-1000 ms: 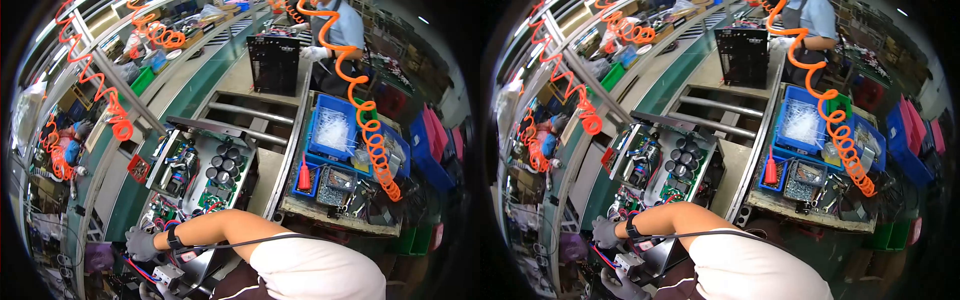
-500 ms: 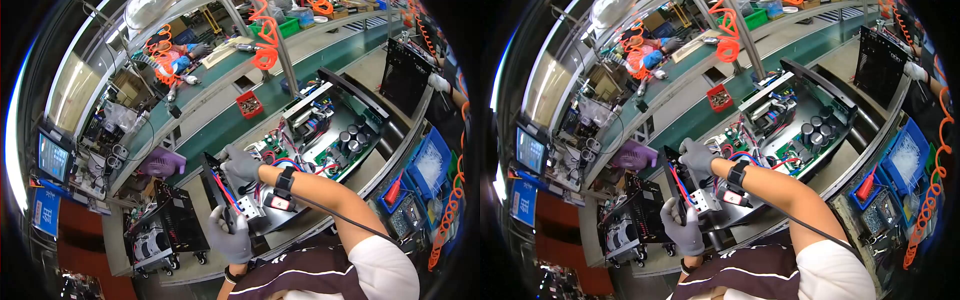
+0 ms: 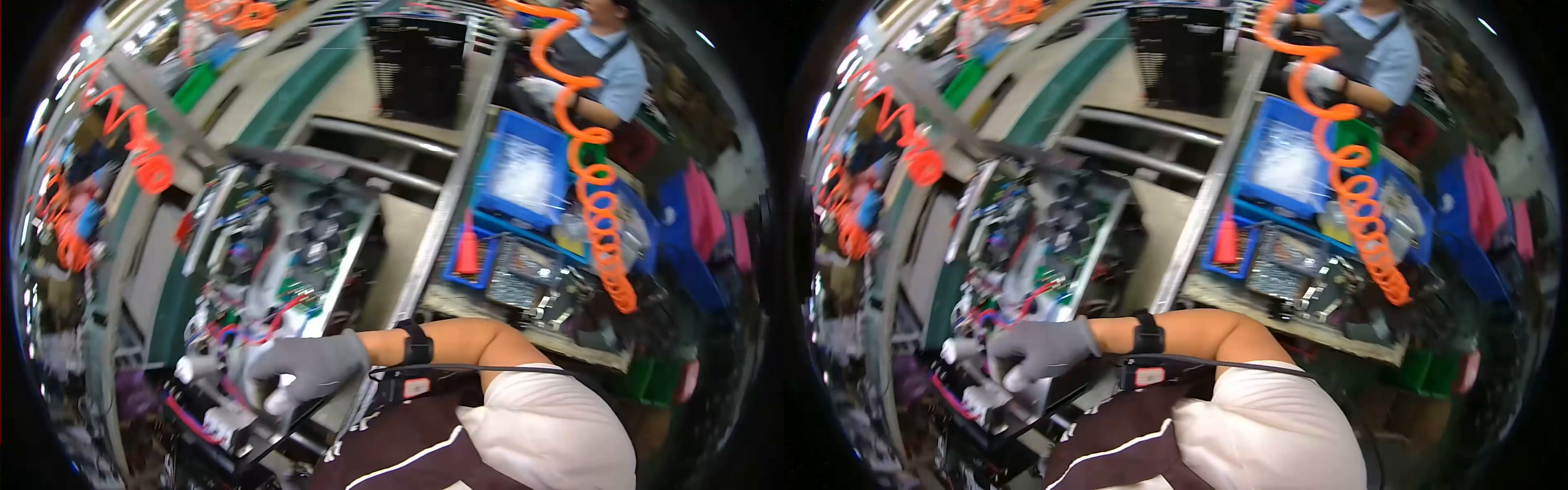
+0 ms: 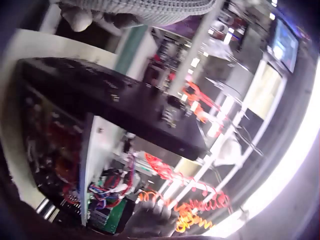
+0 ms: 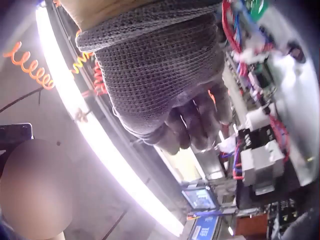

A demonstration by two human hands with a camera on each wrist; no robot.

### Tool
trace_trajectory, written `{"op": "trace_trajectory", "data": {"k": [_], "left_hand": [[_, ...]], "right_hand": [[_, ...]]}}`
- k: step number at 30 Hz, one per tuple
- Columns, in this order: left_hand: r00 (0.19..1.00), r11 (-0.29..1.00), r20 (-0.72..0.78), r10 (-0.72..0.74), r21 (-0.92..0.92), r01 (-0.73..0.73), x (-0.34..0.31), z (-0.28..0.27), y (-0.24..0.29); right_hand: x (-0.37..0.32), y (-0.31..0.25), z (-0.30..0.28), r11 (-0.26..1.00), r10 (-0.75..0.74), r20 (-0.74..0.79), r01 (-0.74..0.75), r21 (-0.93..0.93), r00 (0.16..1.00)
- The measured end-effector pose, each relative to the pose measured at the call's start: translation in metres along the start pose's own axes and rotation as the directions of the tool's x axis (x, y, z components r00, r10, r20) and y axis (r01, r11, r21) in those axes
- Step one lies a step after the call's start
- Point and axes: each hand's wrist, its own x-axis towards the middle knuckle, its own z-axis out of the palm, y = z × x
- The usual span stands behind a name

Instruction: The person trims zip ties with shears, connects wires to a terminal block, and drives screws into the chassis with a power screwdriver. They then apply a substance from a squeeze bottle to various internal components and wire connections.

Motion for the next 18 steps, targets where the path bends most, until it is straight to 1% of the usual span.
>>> {"op": "trace_trajectory", "data": {"k": [1, 2, 3, 4, 5, 6, 7, 8, 9, 10, 11, 12, 13, 14, 15, 16, 17, 18], "left_hand": [[0.998, 0.982, 0.000, -0.069, 0.175, 0.068, 0.000, 0.009, -0.016], [0.991, 0.925, 0.037, -0.130, 0.365, 0.108, 0.005, 0.020, -0.032], [0.980, 0.817, 0.109, -0.167, 0.572, 0.076, 0.013, 0.041, -0.045], [0.961, 0.658, 0.206, -0.182, 0.753, -0.037, 0.024, 0.063, -0.059], [0.925, 0.512, 0.329, -0.190, 0.837, -0.192, 0.039, 0.088, -0.070], [0.872, 0.480, 0.438, -0.218, 0.826, -0.295, 0.050, 0.114, -0.085], [0.777, 0.688, 0.547, -0.311, 0.694, -0.213, 0.032, 0.186, -0.075], [0.659, 0.829, 0.640, -0.394, 0.557, -0.044, 0.013, 0.258, -0.065], [0.624, 0.804, 0.617, -0.481, 0.593, 0.033, 0.009, 0.298, -0.070], [0.575, 0.811, 0.612, -0.544, 0.559, 0.172, 0.010, 0.329, -0.085], [0.508, 0.742, 0.602, -0.617, 0.660, 0.119, 0.008, 0.362, -0.092], [0.442, 0.675, 0.583, -0.681, 0.735, 0.070, 0.009, 0.387, -0.106], [0.421, 0.636, 0.541, -0.728, 0.763, 0.120, -0.001, 0.413, -0.114], [0.349, 0.592, 0.528, -0.774, 0.799, 0.102, 0.001, 0.431, -0.127], [0.256, 0.604, 0.548, -0.797, 0.739, 0.299, 0.005, 0.440, -0.149], [0.178, 0.637, 0.616, -0.768, 0.704, 0.313, 0.005, 0.450, -0.166], [0.197, 0.631, 0.600, -0.775, 0.713, 0.308, -0.001, 0.464, -0.175], [0.204, 0.611, 0.578, -0.790, 0.715, 0.340, -0.007, 0.476, -0.185]], "right_hand": [[-0.035, -0.013, -0.015, 0.969, 0.244, 0.019, -0.243, -0.052, 0.970], [-0.071, -0.003, -0.024, 0.956, 0.277, -0.056, -0.281, -0.081, 0.959], [-0.109, -0.003, -0.033, 0.969, 0.224, -0.157, -0.237, -0.068, 0.962], [-0.147, -0.008, -0.041, 0.959, 0.249, -0.285, -0.277, -0.063, 0.926], [-0.186, -0.019, -0.045, 0.878, 0.470, -0.360, -0.468, 0.100, 0.806], [-0.226, -0.016, -0.047, 0.834, 0.521, -0.466, -0.544, 0.098, 0.715], [-0.255, -0.032, -0.049, 0.825, 0.423, -0.579, -0.560, -0.071, 0.697], [-0.280, -0.047, -0.049, 0.804, 0.474, -0.636, -0.594, 0.030, 0.609], [-0.301, -0.064, -0.047, 0.750, 0.563, -0.679, -0.637, 0.180, 0.471], [-0.324, -0.069, -0.044, 0.768, 0.523, -0.748, -0.606, 0.207, 0.408], [-0.339, -0.081, -0.041, 0.715, 0.544, -0.783, -0.655, 0.244, 0.303], [-0.357, -0.089, -0.040, 0.689, 0.528, -0.810, -0.686, 0.234, 0.255], [-0.368, -0.100, -0.037, 0.698, 0.515, -0.834, -0.662, 0.273, 0.198], [-0.377, -0.111, -0.033, 0.707, 0.501, -0.854, -0.635, 0.312, 0.139], [-0.388, -0.118, -0.029, 0.705, 0.516, -0.844, -0.632, 0.322, 0.145], [-0.399, -0.124, -0.026, 0.711, 0.487, -0.870, -0.613, 0.344, 0.077], [-0.408, -0.127, -0.022, 0.717, 0.457, -0.889, -0.595, 0.363, 0.008], [-0.414, -0.128, -0.019, 0.715, 0.469, -0.883, -0.594, 0.367, 0.018]]}}
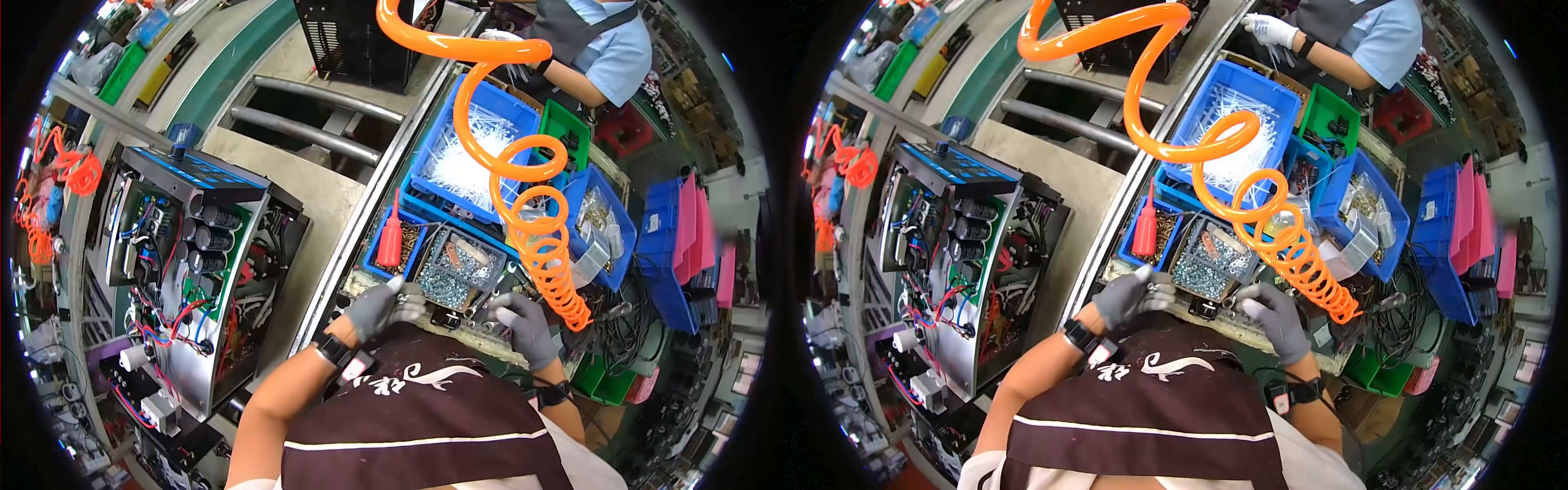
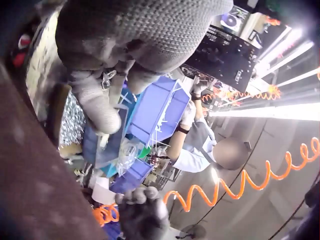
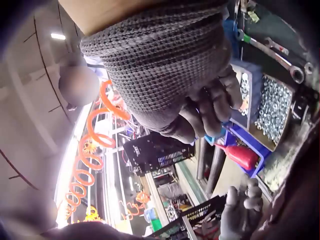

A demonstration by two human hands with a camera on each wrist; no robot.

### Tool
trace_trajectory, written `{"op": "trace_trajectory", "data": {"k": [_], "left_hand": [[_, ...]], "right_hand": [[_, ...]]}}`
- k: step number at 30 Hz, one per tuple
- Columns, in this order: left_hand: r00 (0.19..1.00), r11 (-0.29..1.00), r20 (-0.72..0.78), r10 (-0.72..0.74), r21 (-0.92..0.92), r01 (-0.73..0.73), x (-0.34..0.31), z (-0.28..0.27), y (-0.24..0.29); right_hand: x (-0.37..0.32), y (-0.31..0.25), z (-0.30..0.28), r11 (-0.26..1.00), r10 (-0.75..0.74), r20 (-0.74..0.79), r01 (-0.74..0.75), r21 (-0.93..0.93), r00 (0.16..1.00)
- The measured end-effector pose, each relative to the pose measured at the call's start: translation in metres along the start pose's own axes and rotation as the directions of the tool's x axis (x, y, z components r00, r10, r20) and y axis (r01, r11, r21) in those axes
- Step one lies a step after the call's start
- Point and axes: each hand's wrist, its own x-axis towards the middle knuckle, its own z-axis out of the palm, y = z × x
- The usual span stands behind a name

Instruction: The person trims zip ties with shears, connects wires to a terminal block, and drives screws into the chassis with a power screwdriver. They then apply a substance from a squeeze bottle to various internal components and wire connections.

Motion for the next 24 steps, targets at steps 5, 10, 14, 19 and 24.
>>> {"op": "trace_trajectory", "data": {"k": [5, 10, 14, 19, 24], "left_hand": [[0.996, 0.994, -0.062, -0.070, -0.091, 0.064, 0.031, 0.011, -0.006], [0.961, 0.956, -0.224, -0.163, -0.276, 0.098, 0.048, 0.038, -0.008], [0.984, 1.000, -0.175, -0.024, -0.024, 0.020, 0.062, 0.008, -0.030], [0.953, 0.954, -0.113, 0.281, 0.143, -0.265, -0.042, 0.004, 0.022], [0.566, 0.368, -0.011, 0.825, 0.770, -0.521, -0.267, -0.014, 0.038]], "right_hand": [[-0.006, 0.016, -0.008, 0.993, 0.064, -0.070, -0.056, 0.103, 0.996], [0.003, 0.001, 0.008, 0.995, 0.071, -0.012, -0.070, 0.071, 0.997], [0.026, -0.009, 0.028, 0.992, -0.124, 0.040, 0.126, -0.030, 0.991], [0.063, -0.084, 0.101, 0.968, -0.244, 0.314, 0.247, 0.029, 0.918], [0.080, -0.211, 0.208, 0.870, -0.442, 0.651, 0.472, 0.143, 0.618]]}}
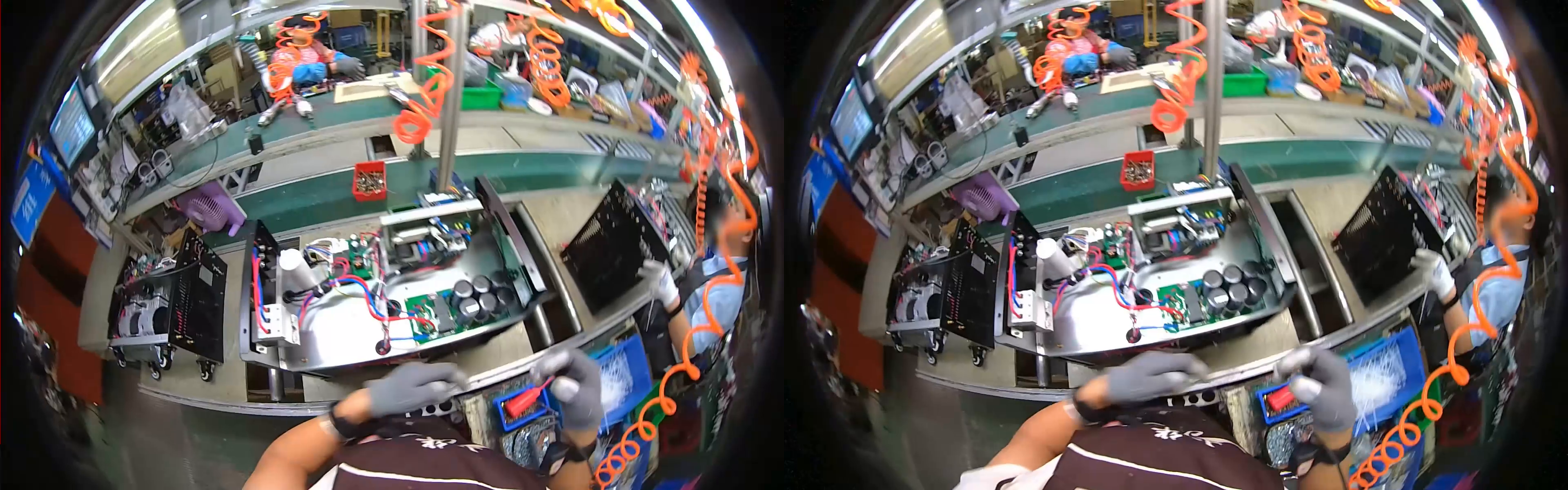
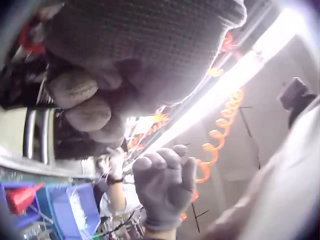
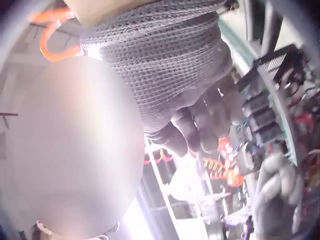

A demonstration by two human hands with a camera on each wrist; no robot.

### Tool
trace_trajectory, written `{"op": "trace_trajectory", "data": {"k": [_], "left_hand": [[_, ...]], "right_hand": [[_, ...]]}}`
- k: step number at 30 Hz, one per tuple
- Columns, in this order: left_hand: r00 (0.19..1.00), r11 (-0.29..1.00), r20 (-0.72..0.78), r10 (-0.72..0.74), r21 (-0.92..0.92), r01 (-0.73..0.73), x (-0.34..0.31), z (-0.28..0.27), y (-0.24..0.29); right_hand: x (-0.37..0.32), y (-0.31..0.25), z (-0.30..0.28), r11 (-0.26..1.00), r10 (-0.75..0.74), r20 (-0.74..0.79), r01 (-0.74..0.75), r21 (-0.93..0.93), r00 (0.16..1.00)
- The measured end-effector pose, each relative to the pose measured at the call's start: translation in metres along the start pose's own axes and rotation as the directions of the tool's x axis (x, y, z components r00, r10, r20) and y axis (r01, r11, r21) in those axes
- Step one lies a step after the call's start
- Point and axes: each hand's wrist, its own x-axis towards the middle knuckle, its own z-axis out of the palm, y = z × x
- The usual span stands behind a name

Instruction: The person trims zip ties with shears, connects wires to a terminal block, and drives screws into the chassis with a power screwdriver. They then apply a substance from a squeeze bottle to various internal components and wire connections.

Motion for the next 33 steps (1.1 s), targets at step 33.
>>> {"op": "trace_trajectory", "data": {"k": [33], "left_hand": [[0.223, 0.361, -0.930, 0.291, 0.323, 0.875, -0.136, -0.094, 0.049]], "right_hand": [[0.625, -0.001, 0.138, 0.140, 0.208, 0.324, 0.300, -0.944, 0.923]]}}
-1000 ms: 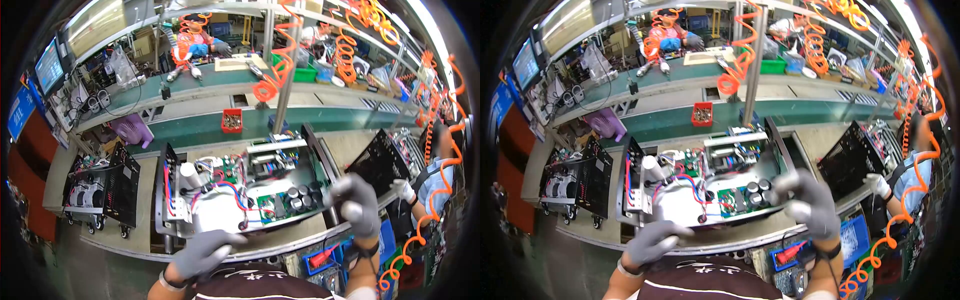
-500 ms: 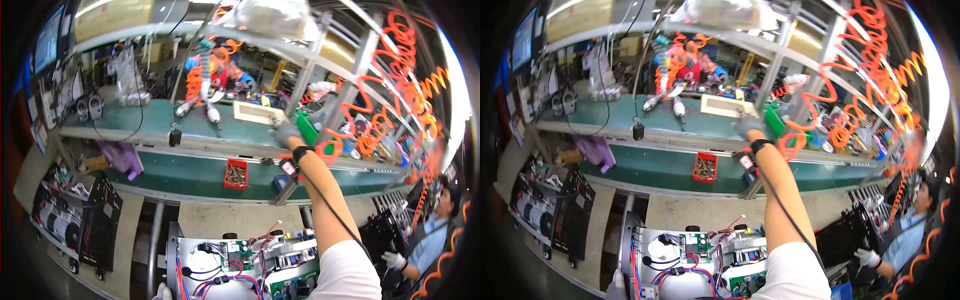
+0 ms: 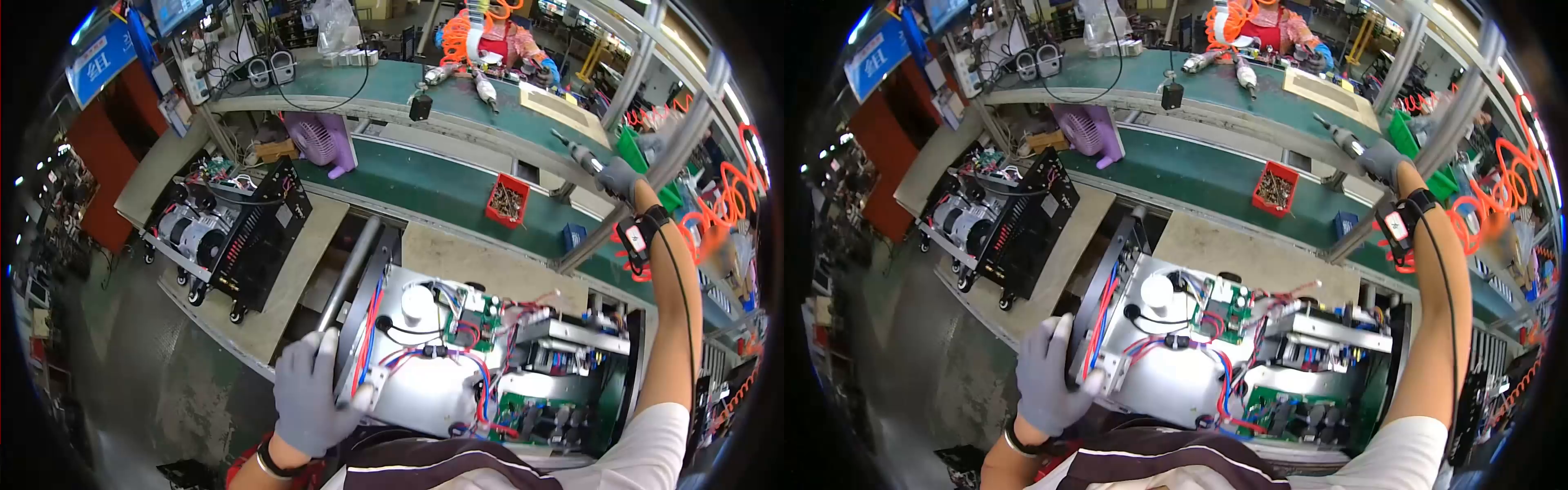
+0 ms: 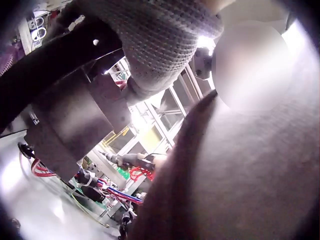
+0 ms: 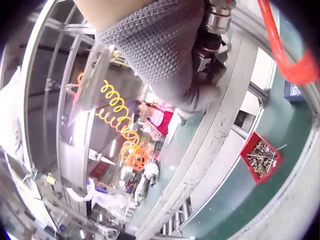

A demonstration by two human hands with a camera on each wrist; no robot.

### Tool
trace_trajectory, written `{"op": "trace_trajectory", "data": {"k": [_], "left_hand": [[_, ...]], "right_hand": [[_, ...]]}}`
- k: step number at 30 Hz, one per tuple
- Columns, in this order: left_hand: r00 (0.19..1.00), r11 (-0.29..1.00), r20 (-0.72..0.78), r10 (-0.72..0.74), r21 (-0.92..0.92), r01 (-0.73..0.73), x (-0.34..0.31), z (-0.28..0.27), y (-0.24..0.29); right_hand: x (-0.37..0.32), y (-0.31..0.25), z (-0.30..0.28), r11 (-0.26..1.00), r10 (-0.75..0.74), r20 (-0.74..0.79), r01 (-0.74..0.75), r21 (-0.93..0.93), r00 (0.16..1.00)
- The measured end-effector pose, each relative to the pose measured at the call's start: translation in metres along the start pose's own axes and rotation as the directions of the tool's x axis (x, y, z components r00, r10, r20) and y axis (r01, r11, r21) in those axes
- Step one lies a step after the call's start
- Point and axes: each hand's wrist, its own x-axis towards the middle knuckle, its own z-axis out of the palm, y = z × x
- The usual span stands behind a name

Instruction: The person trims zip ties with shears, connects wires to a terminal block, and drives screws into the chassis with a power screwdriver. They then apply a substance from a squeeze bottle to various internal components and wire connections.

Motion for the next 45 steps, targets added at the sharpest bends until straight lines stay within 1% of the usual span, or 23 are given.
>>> {"op": "trace_trajectory", "data": {"k": [1, 2, 3, 5, 6, 7, 8, 9, 10, 12, 13, 15, 16, 17, 19, 23, 25, 27, 31, 35, 37, 41, 45], "left_hand": [[1.000, 0.997, 0.011, -0.013, 0.074, 0.012, 0.000, -0.003, 0.002], [1.000, 0.998, 0.026, 0.016, 0.065, -0.018, 0.000, 0.000, -0.003], [0.999, 0.997, 0.034, 0.030, 0.072, -0.033, 0.001, -0.002, -0.005], [0.983, 0.994, 0.183, 0.027, 0.099, -0.046, 0.007, -0.010, -0.005], [0.963, 0.989, 0.268, -0.035, 0.145, -0.005, 0.015, -0.016, -0.003], [0.949, 0.979, 0.315, -0.024, 0.198, -0.040, 0.026, -0.021, -0.003], [0.896, 0.971, 0.435, -0.092, 0.237, -0.015, 0.039, -0.028, 0.002], [0.822, 0.960, 0.547, -0.161, 0.282, 0.000, 0.052, -0.033, 0.008], [0.820, 0.958, 0.553, -0.150, 0.287, -0.018, 0.063, -0.032, 0.011], [0.799, 0.952, 0.557, -0.227, 0.300, 0.061, 0.081, -0.018, 0.009], [0.827, 0.952, 0.522, -0.207, 0.302, 0.048, 0.088, -0.007, 0.000], [0.790, 0.957, 0.574, -0.214, 0.285, 0.052, 0.104, 0.002, -0.007], [0.778, 0.968, 0.599, -0.191, 0.248, 0.046, 0.109, 0.007, -0.014], [0.761, 0.966, 0.618, -0.199, 0.256, 0.045, 0.111, 0.007, -0.013], [0.752, 0.965, 0.630, -0.194, 0.261, 0.030, 0.113, 0.011, -0.017], [0.733, 0.965, 0.646, -0.213, 0.258, 0.052, 0.114, 0.009, -0.012], [0.751, 0.960, 0.623, -0.217, 0.274, 0.050, 0.114, 0.010, -0.011], [0.758, 0.958, 0.617, -0.212, 0.285, 0.036, 0.113, 0.012, -0.011], [0.769, 0.949, 0.600, -0.220, 0.316, 0.025, 0.113, 0.015, -0.012], [0.741, 0.938, 0.621, -0.256, 0.345, 0.035, 0.114, 0.011, -0.005], [0.755, 0.937, 0.609, -0.243, 0.349, 0.020, 0.114, 0.012, -0.006], [0.781, 0.940, 0.579, -0.233, 0.339, 0.029, 0.111, 0.015, -0.007], [0.789, 0.911, 0.563, -0.245, 0.412, -0.012, 0.112, 0.013, -0.002]], "right_hand": [[-0.026, -0.008, 0.000, 1.000, 0.011, 0.000, -0.011, 0.016, 1.000], [-0.050, -0.020, -0.004, 0.976, -0.056, 0.018, 0.051, 0.212, 0.998], [-0.077, -0.039, -0.010, 0.910, -0.127, 0.021, 0.108, 0.400, 0.992], [-0.131, -0.075, -0.024, 0.899, -0.268, -0.077, 0.278, 0.338, 0.960], [-0.144, -0.082, -0.025, 0.883, -0.402, -0.149, 0.425, 0.200, 0.904], [-0.156, -0.090, -0.026, 0.833, -0.533, -0.198, 0.552, 0.049, 0.822], [-0.178, -0.105, -0.028, 0.826, -0.544, -0.141, 0.557, 0.084, 0.827], [-0.202, -0.120, -0.026, 0.821, -0.551, -0.084, 0.558, 0.124, 0.830], [-0.219, -0.132, -0.021, 0.818, -0.565, -0.050, 0.567, 0.099, 0.824], [-0.240, -0.146, -0.007, 0.800, -0.599, 0.025, 0.598, 0.051, 0.800], [-0.242, -0.150, 0.007, 0.787, -0.616, 0.068, 0.616, 0.031, 0.785], [-0.250, -0.161, 0.030, 0.780, -0.616, 0.106, 0.623, -0.060, 0.781], [-0.253, -0.165, 0.036, 0.793, -0.593, 0.121, 0.603, -0.084, 0.796], [-0.256, -0.169, 0.044, 0.805, -0.569, 0.142, 0.584, -0.106, 0.810], [-0.254, -0.174, 0.061, 0.810, -0.552, 0.193, 0.576, -0.110, 0.812], [-0.250, -0.179, 0.069, 0.821, -0.539, 0.172, 0.560, -0.114, 0.825], [-0.246, -0.178, 0.071, 0.821, -0.541, 0.153, 0.559, -0.113, 0.827], [-0.242, -0.181, 0.071, 0.784, -0.592, 0.148, 0.608, -0.124, 0.792], [-0.243, -0.188, 0.066, 0.807, -0.540, 0.208, 0.572, -0.148, 0.816], [-0.241, -0.187, 0.069, 0.802, -0.543, 0.211, 0.577, -0.158, 0.813], [-0.242, -0.185, 0.070, 0.820, -0.516, 0.229, 0.553, -0.149, 0.826], [-0.243, -0.186, 0.073, 0.814, -0.530, 0.209, 0.562, -0.146, 0.822], [-0.243, -0.192, 0.076, 0.835, -0.488, 0.248, 0.530, -0.148, 0.837]]}}
